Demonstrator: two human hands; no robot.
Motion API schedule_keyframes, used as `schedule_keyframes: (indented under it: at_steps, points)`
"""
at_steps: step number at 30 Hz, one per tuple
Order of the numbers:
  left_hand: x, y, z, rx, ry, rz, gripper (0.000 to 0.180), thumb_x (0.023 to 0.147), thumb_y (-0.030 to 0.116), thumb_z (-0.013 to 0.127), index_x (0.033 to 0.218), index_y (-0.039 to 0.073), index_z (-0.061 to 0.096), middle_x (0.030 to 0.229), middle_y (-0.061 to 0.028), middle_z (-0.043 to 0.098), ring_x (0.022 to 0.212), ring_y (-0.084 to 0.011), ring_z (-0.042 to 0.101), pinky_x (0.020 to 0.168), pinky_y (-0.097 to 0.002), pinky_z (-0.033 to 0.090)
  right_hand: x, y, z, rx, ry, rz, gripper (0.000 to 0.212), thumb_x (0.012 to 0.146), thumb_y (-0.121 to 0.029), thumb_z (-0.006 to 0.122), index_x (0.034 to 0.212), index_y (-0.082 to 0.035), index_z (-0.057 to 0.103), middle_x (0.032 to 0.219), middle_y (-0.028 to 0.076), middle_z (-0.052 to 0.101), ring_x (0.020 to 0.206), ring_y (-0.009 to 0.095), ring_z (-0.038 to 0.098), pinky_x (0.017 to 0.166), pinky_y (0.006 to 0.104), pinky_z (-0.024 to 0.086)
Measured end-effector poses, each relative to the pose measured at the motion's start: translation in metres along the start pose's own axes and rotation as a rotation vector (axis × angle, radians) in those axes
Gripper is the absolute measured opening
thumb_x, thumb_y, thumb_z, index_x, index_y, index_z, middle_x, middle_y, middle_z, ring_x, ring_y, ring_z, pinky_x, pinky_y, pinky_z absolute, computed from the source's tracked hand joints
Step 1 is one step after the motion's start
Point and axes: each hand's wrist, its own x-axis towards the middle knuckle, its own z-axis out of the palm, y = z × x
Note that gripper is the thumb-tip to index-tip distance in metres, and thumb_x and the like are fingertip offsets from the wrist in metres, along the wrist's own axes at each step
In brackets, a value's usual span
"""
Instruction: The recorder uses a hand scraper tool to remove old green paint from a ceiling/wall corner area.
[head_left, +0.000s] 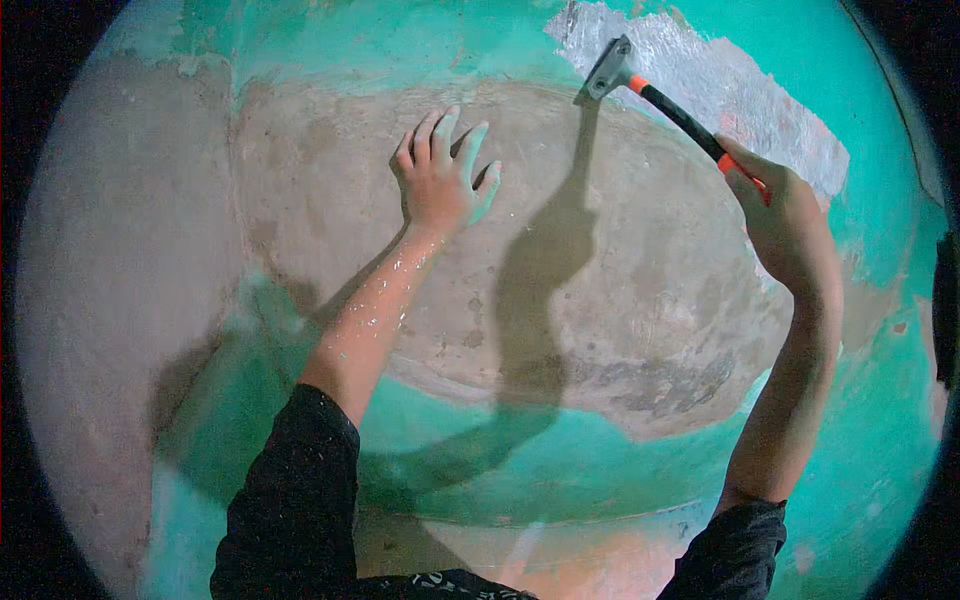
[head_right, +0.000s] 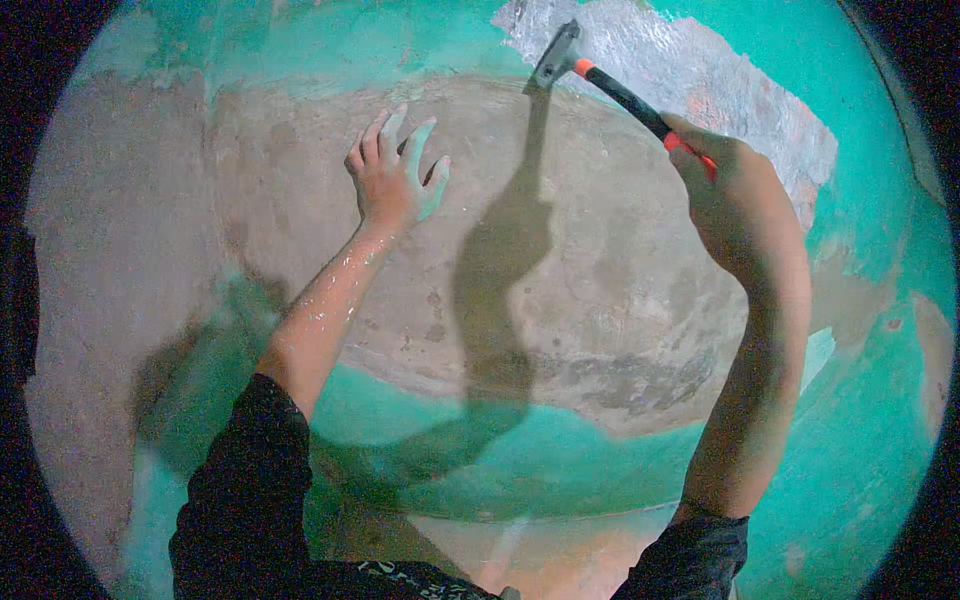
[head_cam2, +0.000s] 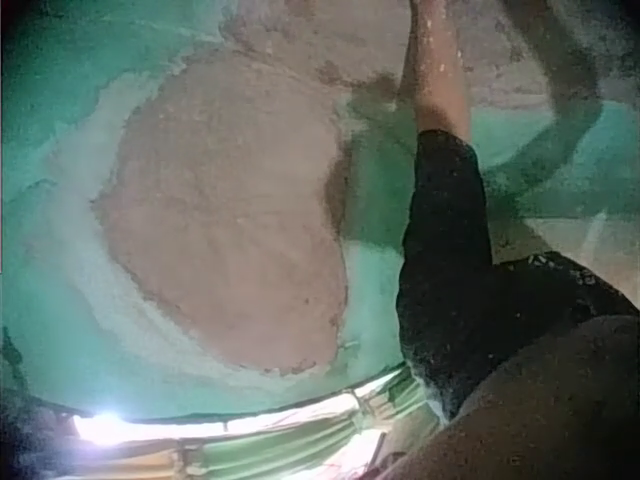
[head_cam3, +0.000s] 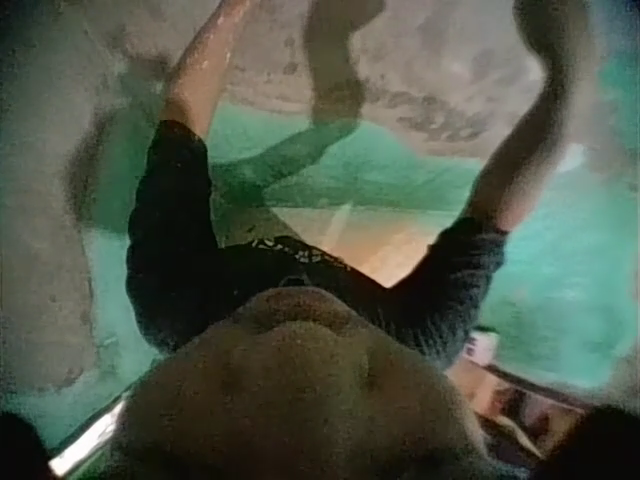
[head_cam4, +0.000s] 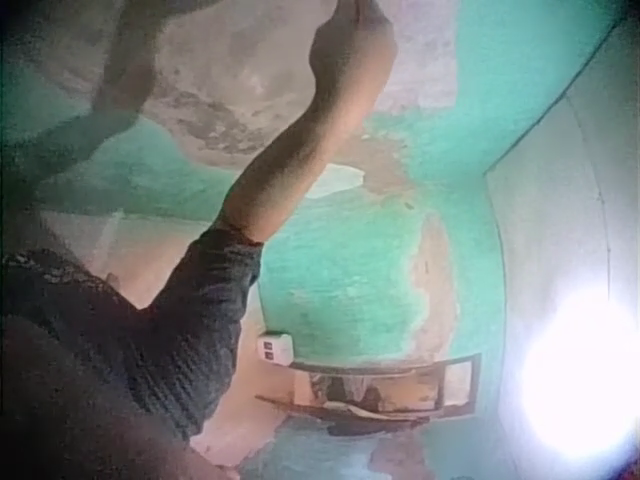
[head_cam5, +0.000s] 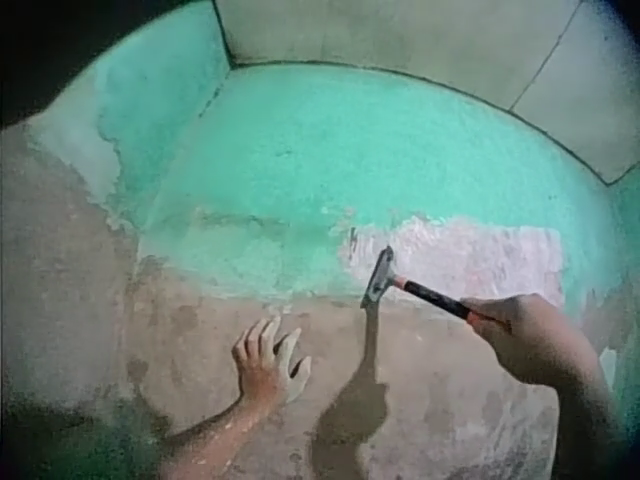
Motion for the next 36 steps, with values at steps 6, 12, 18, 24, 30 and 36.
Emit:
schedule_keyframes:
  at_steps: [6,12,18,24,30,36]
  points:
    - [0.001,0.002,0.0,0.014,0.0,0.008,0.061,0.089,0.043,0.076,0.145,0.023,0.059,0.155,-0.0111,0.046,0.144,-0.0356,0.039,0.112,-0.057,0.031,0.016,0.028,-0.001,-0.004,0.035,-0.135,0.034,0.105,-0.026,0.061,0.137,-0.016,0.07,0.111,0.028,0.073,0.099,0.037,0.074,0.091,0.0418,0.054]
    - [0.001,0.001,0.002,0.028,0.021,0.023,0.062,0.086,0.044,0.075,0.141,0.021,0.062,0.152,-0.0137,0.048,0.143,-0.0368,0.04,0.115,-0.0589,0.03,0.02,0.01,0.007,0.049,0.005,-0.16,0.035,0.105,-0.027,0.06,0.136,-0.014,0.07,0.111,0.028,0.072,0.102,0.039,0.073,0.092,0.0417,0.054]
    - [0.0,0.0,-0.004,0.028,-0.009,0.02,0.061,0.088,0.044,0.075,0.143,0.021,0.06,0.155,-0.0131,0.045,0.144,-0.0367,0.039,0.114,-0.0589,0.03,0.011,0.012,-0.005,-0.011,-0.002,-0.099,0.036,0.104,-0.026,0.06,0.137,-0.014,0.069,0.11,0.028,0.072,0.1,0.039,0.074,0.091,0.0427,0.054]
    - [0.001,0.001,0.0,0.02,-0.019,0.017,0.062,0.09,0.044,0.074,0.146,0.022,0.057,0.157,-0.0125,0.043,0.145,-0.036,0.037,0.115,-0.0583,0.029,0.021,0.033,0.02,0.085,0.029,-0.166,0.036,0.106,-0.028,0.06,0.138,-0.014,0.068,0.097,0.029,0.07,0.081,0.03,0.071,0.082,0.0405,0.054]
    - [-0.001,0.001,-0.001,0.01,0.009,0.03,0.061,0.085,0.045,0.076,0.14,0.02,0.063,0.153,-0.0135,0.047,0.144,-0.0364,0.039,0.116,-0.0594,0.028,0.025,0.019,0.007,0.042,-0.026,-0.098,0.034,0.106,-0.029,0.06,0.135,-0.014,0.07,0.093,0.029,0.068,0.087,0.038,0.073,0.083,0.0436,0.054]
    - [0.001,-0.001,0.0,0.013,-0.006,0.026,0.06,0.085,0.045,0.076,0.139,0.021,0.064,0.155,-0.0139,0.046,0.145,-0.0367,0.038,0.116,-0.0597,0.028,0.031,-0.003,0.001,-0.005,-0.065,-0.099,0.037,0.106,-0.025,0.06,0.142,-0.016,0.066,0.117,0.025,0.073,0.108,0.027,0.073,0.096,0.0388,0.053]
